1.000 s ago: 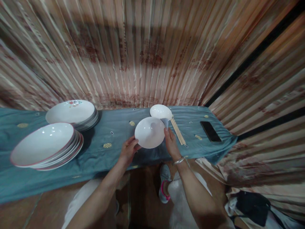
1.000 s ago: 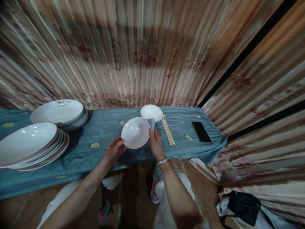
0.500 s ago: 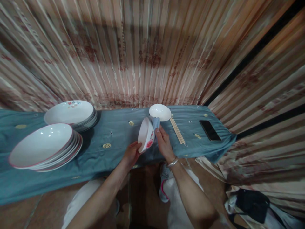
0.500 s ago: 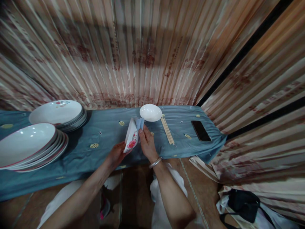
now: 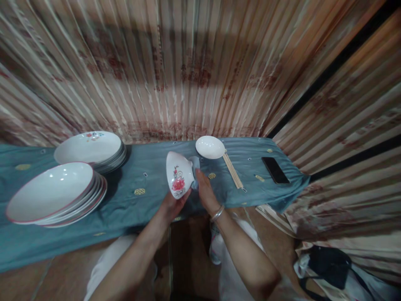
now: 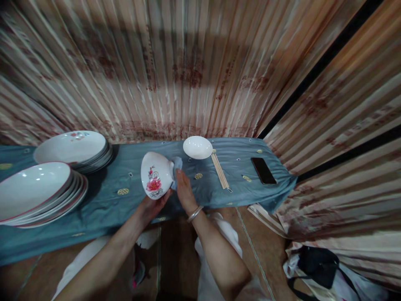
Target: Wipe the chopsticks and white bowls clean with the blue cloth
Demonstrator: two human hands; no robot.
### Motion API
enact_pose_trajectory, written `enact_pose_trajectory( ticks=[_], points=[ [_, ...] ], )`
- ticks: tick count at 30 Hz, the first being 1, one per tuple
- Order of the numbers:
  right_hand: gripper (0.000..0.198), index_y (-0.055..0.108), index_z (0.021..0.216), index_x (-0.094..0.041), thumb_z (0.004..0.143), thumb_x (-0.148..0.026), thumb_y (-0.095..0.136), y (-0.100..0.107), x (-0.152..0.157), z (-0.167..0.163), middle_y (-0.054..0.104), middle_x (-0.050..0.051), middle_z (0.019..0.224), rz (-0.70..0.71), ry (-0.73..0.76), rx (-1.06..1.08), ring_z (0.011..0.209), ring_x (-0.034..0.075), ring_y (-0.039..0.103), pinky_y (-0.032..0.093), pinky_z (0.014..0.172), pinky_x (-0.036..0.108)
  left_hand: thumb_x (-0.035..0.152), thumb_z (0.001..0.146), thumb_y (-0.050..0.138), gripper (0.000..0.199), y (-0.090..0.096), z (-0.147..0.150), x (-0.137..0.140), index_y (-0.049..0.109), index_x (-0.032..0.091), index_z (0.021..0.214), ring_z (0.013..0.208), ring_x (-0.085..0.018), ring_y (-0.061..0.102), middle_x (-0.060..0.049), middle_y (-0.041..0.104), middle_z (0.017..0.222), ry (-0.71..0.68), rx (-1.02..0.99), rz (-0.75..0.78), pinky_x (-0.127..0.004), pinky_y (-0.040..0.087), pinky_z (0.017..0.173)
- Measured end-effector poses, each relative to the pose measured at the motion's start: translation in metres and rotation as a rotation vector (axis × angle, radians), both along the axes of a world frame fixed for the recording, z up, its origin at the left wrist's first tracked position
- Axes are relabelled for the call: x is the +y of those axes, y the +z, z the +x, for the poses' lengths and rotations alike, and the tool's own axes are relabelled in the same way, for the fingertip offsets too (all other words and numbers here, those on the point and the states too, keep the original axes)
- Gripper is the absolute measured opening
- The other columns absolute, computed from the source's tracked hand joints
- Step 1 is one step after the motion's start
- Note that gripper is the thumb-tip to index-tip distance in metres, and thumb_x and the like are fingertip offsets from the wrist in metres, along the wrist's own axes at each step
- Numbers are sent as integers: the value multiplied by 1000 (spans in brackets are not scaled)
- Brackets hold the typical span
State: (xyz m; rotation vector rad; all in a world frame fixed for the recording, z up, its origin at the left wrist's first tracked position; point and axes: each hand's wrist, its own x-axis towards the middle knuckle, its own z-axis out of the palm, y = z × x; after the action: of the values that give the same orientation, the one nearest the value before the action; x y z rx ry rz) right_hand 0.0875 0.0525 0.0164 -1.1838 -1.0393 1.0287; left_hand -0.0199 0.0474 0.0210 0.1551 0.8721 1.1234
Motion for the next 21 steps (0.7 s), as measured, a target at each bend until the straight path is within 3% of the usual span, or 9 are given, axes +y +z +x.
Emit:
enact_pose_trajectory(
  ticks=[3, 7, 12, 16, 21],
  points=[
    [54, 63, 119, -18, 91, -58, 38, 6, -14, -14, 65, 9, 123, -32, 27, -101, 117, 22, 57, 39, 107, 39, 1, 76, 58, 21, -8, -3, 7, 69, 18, 82, 82, -14, 68, -2, 73, 84, 46, 44, 48, -20, 55, 72],
    [52, 49, 136, -20, 96, -50, 35, 9, -25, -25, 53, 8, 139, 106, 58, -232, 129, 21, 48, 32, 113, 39, 5, 73, 62, 14, -15, -8, 11, 68, 16, 79, 85, -18, 68, -4, 73, 81, 23, 68, 77, -26, 55, 77],
    [53, 44, 141, -22, 96, -48, 36, 10, -25, -15, 45, 6, 147, 216, 41, -291, 138, 19, 37, 22, 119, 38, 7, 64, 72, 18, -14, -10, 5, 67, 16, 79, 66, -13, 66, 0, 71, 73, -3, 91, 83, -20, 54, 64],
    [53, 49, 138, -20, 95, -49, 38, 13, -21, -1, 49, 8, 143, 185, 9, -298, 135, 20, 42, 25, 117, 39, 8, 64, 72, 20, -13, -7, -1, 68, 15, 82, 65, -12, 65, 0, 72, 77, -50, 89, 75, -19, 54, 62],
    [42, 60, 127, -23, 94, -44, 43, 16, -19, 5, 60, 7, 132, 203, 42, -320, 125, 21, 52, 33, 112, 37, 1, 69, 66, 23, -11, -11, 7, 69, 18, 85, 73, -12, 65, 1, 71, 80, 9, 107, 33, -18, 52, 65]
  ],
)
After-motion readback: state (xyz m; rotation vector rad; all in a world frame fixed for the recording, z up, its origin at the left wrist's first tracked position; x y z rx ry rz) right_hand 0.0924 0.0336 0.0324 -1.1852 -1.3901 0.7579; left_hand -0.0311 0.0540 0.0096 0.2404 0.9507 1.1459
